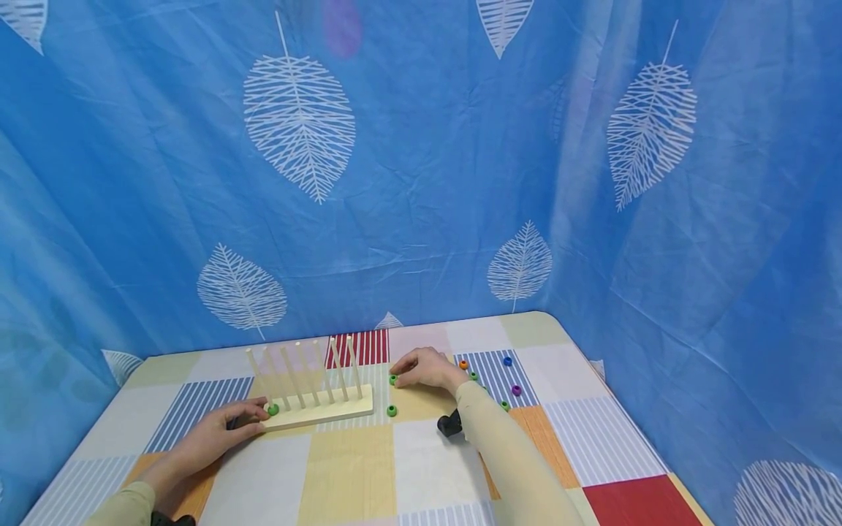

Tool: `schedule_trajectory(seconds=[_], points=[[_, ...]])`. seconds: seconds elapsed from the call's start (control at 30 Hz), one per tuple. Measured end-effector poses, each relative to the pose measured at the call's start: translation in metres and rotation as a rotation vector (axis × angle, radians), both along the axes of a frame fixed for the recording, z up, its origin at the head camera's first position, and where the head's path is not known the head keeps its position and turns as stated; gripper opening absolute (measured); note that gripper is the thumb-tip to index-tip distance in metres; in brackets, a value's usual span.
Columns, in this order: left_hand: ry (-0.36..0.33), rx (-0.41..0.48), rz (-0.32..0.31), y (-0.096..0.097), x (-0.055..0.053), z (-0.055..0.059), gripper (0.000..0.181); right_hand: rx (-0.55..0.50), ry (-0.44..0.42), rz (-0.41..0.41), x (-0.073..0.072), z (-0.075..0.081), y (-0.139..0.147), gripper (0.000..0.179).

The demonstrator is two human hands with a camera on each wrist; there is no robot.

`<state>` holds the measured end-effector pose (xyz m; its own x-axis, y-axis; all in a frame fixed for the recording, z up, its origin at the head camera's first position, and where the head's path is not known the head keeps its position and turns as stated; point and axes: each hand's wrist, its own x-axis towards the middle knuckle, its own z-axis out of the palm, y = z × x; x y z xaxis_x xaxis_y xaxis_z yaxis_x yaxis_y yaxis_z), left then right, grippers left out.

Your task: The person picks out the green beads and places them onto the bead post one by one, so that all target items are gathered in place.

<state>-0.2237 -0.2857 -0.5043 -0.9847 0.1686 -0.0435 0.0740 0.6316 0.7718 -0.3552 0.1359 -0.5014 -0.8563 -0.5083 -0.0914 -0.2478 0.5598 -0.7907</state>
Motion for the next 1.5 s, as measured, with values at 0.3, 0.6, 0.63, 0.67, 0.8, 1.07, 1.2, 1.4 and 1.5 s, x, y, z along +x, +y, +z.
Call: schedule_trajectory(seconds=[0.3, 0.6, 0.63, 0.67, 0.8, 1.07, 1.2, 1.4, 1.5], points=[[0.005, -0.008, -0.003, 0.0004, -0.0011, 0.0006, 0.018, 0.001, -0.001, -0.007, 0.0002, 0.0, 0.0005, 0.024], [0.0, 0.007, -0.005, -0.001, -0.001, -0.0001, 0.019, 0.016, 0.016, -0.014, 0.0, -0.0013, -0.0008, 0.022], [0.002, 0.01, -0.006, -0.001, -0.0009, 0.0, 0.019, 0.016, 0.02, -0.012, 0.0003, -0.0011, -0.0009, 0.022], [0.003, 0.011, -0.006, -0.0009, -0.0006, 0.0003, 0.019, 0.016, 0.024, -0.011, 0.0005, -0.001, -0.0009, 0.022], [0.007, 0.012, -0.005, -0.0001, 0.0001, 0.0013, 0.019, 0.023, 0.04, -0.011, 0.0007, -0.0014, -0.0008, 0.021], [0.014, 0.007, -0.002, 0.0002, 0.0006, 0.0005, 0.018, 0.057, 0.058, -0.019, 0.0002, -0.0029, -0.0016, 0.019], [0.017, 0.003, -0.001, -0.0003, 0.0002, -0.0007, 0.018, 0.068, 0.063, -0.022, 0.0004, -0.0028, -0.0017, 0.018], [0.018, 0.004, -0.004, -0.0006, 0.0003, -0.0006, 0.017, 0.075, 0.067, -0.016, 0.0015, -0.0009, -0.002, 0.017], [0.02, 0.002, -0.004, -0.0004, 0.0008, -0.0002, 0.017, 0.08, 0.073, -0.014, 0.0021, 0.0, -0.0023, 0.017]])
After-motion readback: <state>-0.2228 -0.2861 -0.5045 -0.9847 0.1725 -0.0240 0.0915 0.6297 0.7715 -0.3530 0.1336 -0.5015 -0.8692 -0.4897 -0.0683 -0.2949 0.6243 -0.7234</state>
